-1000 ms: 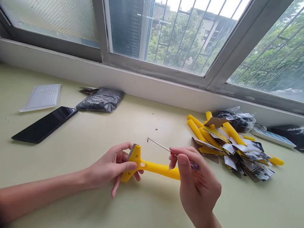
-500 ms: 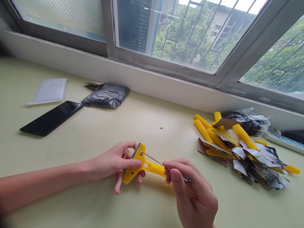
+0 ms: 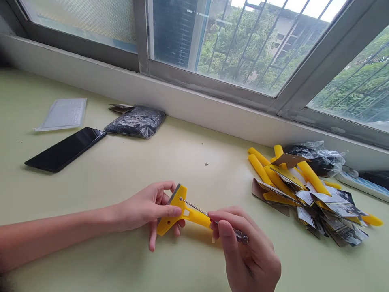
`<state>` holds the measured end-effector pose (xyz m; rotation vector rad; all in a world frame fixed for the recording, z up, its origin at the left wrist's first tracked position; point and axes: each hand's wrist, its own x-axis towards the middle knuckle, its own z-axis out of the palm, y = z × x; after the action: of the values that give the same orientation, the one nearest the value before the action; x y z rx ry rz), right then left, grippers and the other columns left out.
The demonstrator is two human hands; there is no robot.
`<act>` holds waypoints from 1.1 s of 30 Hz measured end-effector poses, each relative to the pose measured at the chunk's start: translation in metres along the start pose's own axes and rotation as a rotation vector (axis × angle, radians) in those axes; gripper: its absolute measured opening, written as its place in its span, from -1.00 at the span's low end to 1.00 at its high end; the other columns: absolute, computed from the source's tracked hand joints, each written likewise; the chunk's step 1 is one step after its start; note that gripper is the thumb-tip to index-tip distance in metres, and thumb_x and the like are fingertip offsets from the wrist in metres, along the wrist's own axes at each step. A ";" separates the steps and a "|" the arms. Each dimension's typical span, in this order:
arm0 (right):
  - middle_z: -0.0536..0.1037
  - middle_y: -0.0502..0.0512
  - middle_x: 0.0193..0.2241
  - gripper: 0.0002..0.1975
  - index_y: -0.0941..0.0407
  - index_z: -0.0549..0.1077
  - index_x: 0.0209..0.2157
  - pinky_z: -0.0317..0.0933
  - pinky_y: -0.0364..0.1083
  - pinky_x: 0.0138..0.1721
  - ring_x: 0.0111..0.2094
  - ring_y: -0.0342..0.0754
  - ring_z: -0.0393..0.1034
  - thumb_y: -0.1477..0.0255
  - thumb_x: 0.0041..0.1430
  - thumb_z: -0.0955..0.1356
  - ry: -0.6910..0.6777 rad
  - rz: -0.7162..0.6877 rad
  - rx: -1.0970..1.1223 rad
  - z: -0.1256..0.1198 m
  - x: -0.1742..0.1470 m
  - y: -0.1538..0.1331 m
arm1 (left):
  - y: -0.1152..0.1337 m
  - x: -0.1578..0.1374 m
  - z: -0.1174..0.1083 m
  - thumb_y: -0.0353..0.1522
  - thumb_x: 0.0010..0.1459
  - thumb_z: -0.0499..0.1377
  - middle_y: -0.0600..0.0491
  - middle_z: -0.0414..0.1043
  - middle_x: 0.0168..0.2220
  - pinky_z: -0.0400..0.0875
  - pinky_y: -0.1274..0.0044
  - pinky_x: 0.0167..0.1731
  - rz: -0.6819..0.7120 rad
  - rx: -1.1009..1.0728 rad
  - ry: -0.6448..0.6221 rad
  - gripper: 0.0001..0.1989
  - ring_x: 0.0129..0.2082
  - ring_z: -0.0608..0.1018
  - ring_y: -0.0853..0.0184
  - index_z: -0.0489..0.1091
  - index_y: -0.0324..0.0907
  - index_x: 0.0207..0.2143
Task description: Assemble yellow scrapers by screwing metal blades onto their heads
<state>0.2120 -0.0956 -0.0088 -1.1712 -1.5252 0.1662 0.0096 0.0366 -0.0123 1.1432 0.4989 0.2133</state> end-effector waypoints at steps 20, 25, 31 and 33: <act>0.50 0.07 -0.41 -0.77 0.13 0.56 -0.15 0.37 -0.16 -0.45 -0.39 -0.13 0.45 0.62 0.34 0.28 -0.013 -0.011 -0.013 0.000 -0.001 0.001 | -0.001 0.001 0.001 -0.30 0.21 0.28 -0.23 0.58 -0.23 0.57 0.53 -0.68 0.001 -0.022 -0.002 -0.66 -0.27 0.68 0.05 0.17 -0.23 -0.14; 0.50 0.07 -0.42 -0.75 0.13 0.56 -0.14 0.37 -0.15 -0.45 -0.40 -0.13 0.45 0.64 0.33 0.28 -0.028 -0.009 -0.004 0.000 -0.001 0.002 | -0.001 0.001 0.000 -0.30 0.22 0.27 -0.23 0.59 -0.25 0.57 0.53 -0.66 0.004 -0.023 -0.010 -0.66 -0.30 0.68 0.09 0.17 -0.23 -0.14; 0.50 0.09 -0.38 -0.74 0.16 0.56 -0.12 0.36 -0.13 -0.45 -0.38 -0.12 0.46 0.68 0.30 0.29 -0.033 -0.051 0.003 -0.002 -0.003 0.004 | -0.001 0.000 0.000 -0.29 0.22 0.27 -0.23 0.58 -0.25 0.58 0.54 -0.64 0.006 -0.015 -0.002 -0.67 -0.29 0.68 0.09 0.18 -0.23 -0.15; 0.51 0.09 -0.38 -0.73 0.17 0.56 -0.12 0.35 -0.12 -0.45 -0.38 -0.12 0.46 0.69 0.29 0.29 -0.043 -0.075 -0.003 -0.002 -0.003 0.004 | -0.001 -0.001 0.001 -0.29 0.22 0.27 -0.21 0.58 -0.26 0.58 0.54 -0.65 0.005 -0.016 -0.002 -0.68 -0.30 0.68 0.11 0.18 -0.23 -0.16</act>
<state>0.2155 -0.0969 -0.0123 -1.1174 -1.6049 0.1398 0.0092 0.0355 -0.0129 1.1292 0.4921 0.2202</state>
